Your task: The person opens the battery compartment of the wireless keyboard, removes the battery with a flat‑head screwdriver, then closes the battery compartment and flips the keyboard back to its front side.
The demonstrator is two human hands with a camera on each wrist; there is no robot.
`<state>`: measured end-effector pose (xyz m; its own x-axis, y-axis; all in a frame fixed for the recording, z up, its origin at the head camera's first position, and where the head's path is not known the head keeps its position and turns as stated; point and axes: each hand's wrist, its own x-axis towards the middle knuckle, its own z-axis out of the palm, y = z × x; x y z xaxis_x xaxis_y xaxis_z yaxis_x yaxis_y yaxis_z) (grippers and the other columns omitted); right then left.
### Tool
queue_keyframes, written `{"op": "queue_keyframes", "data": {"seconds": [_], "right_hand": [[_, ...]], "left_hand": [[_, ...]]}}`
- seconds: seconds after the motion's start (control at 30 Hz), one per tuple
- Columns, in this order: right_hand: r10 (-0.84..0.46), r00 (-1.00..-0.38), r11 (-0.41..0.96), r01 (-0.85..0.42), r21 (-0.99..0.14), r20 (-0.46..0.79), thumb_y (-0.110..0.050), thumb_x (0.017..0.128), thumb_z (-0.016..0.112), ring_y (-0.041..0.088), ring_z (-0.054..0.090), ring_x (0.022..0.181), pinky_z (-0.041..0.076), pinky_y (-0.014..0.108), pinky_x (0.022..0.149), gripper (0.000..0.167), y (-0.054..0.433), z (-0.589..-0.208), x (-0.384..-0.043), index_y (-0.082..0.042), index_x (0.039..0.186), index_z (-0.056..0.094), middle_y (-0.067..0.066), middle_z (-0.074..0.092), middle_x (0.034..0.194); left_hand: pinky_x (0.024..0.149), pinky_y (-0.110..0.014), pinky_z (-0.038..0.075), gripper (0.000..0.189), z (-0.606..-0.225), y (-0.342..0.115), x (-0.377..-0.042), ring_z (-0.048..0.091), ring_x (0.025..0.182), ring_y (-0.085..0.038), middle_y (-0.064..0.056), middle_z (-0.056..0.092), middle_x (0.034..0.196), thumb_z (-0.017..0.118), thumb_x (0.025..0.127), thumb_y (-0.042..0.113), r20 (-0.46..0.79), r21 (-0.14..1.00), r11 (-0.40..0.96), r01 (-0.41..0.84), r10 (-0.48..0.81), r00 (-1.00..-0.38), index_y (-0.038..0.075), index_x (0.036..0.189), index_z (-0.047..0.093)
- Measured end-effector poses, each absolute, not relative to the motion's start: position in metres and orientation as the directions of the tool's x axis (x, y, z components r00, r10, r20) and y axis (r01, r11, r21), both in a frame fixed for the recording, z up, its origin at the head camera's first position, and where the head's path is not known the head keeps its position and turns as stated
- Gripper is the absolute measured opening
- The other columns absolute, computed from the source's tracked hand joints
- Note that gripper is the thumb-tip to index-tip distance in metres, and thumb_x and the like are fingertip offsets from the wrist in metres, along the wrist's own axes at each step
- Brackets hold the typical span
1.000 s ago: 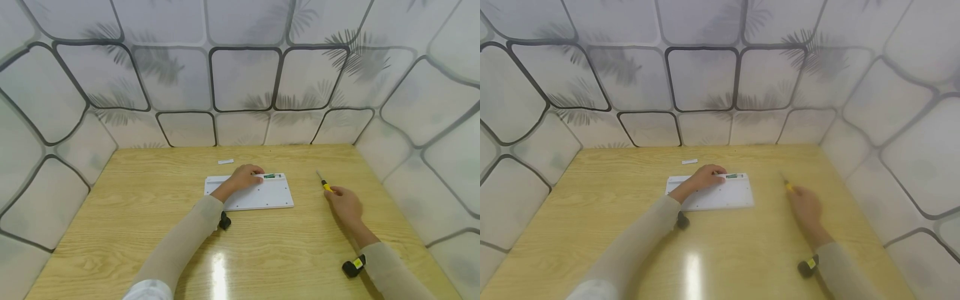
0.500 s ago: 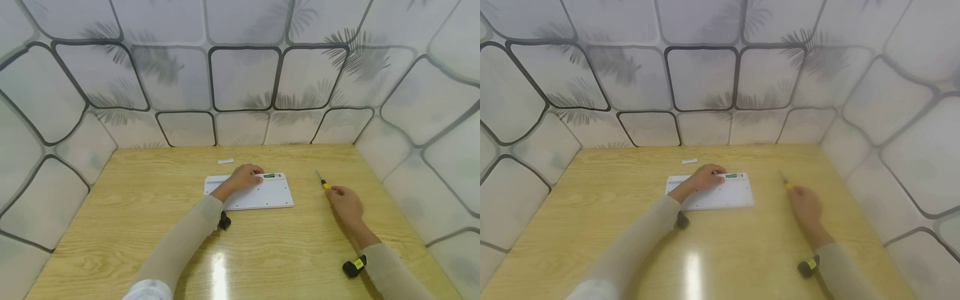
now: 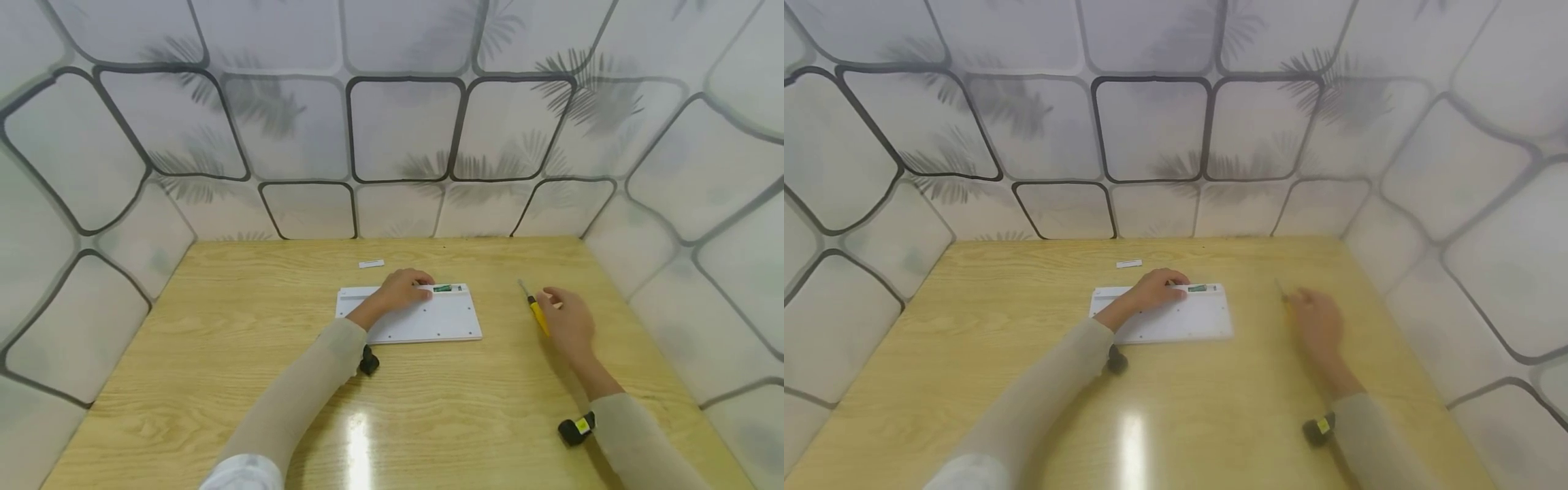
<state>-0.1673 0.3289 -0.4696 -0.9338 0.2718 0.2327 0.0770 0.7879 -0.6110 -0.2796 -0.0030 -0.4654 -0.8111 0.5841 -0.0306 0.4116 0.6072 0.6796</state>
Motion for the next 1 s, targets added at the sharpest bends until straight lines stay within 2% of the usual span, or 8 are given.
{"op": "queue_keyframes", "data": {"seconds": [0.13, 0.4, 0.63, 1.0], "right_hand": [[0.174, -0.944, 0.768, -0.048, -0.638, 0.281, -0.029, 0.104, 0.057, 0.032, 0.058, 0.096, 0.045, 0.036, 0.074, 0.04, 0.316, -0.468, -0.178, 0.002, 0.129, 0.064, 0.021, 0.065, 0.111], [0.014, -0.975, 0.685, -0.152, -0.713, 0.221, -0.031, 0.103, 0.059, 0.033, 0.056, 0.111, 0.045, 0.043, 0.089, 0.047, 0.284, -0.472, -0.198, 0.0, 0.139, 0.056, 0.02, 0.059, 0.125], [-0.068, -0.981, 0.671, -0.181, -0.719, 0.183, -0.024, 0.102, 0.062, 0.032, 0.057, 0.112, 0.049, 0.047, 0.092, 0.042, 0.266, -0.48, -0.214, -0.003, 0.138, 0.058, 0.018, 0.058, 0.13], [-0.13, -0.984, 0.637, -0.176, -0.75, 0.121, -0.011, 0.1, 0.064, 0.036, 0.058, 0.112, 0.05, 0.05, 0.097, 0.037, 0.247, -0.481, -0.227, 0.001, 0.135, 0.06, 0.022, 0.057, 0.131]], "left_hand": [[0.104, -0.042, 0.047, 0.034, -0.465, -0.003, -0.279, 0.061, 0.121, -0.023, -0.005, 0.067, 0.129, 0.065, 0.1, 0.025, -0.033, 0.675, 0.612, 0.411, 0.582, -0.813, 0.014, 0.132, 0.066], [0.104, -0.041, 0.047, 0.035, -0.468, -0.002, -0.281, 0.06, 0.121, -0.021, -0.004, 0.067, 0.128, 0.065, 0.1, 0.026, -0.033, 0.664, 0.622, 0.415, 0.579, -0.815, 0.015, 0.133, 0.066], [0.104, -0.041, 0.047, 0.034, -0.467, -0.002, -0.281, 0.06, 0.121, -0.022, -0.004, 0.067, 0.127, 0.065, 0.099, 0.026, -0.039, 0.668, 0.623, 0.407, 0.576, -0.817, 0.015, 0.132, 0.066], [0.104, -0.041, 0.047, 0.035, -0.469, -0.001, -0.284, 0.06, 0.122, -0.021, -0.003, 0.067, 0.129, 0.066, 0.099, 0.028, -0.05, 0.666, 0.631, 0.398, 0.57, -0.82, 0.016, 0.132, 0.066]]}}
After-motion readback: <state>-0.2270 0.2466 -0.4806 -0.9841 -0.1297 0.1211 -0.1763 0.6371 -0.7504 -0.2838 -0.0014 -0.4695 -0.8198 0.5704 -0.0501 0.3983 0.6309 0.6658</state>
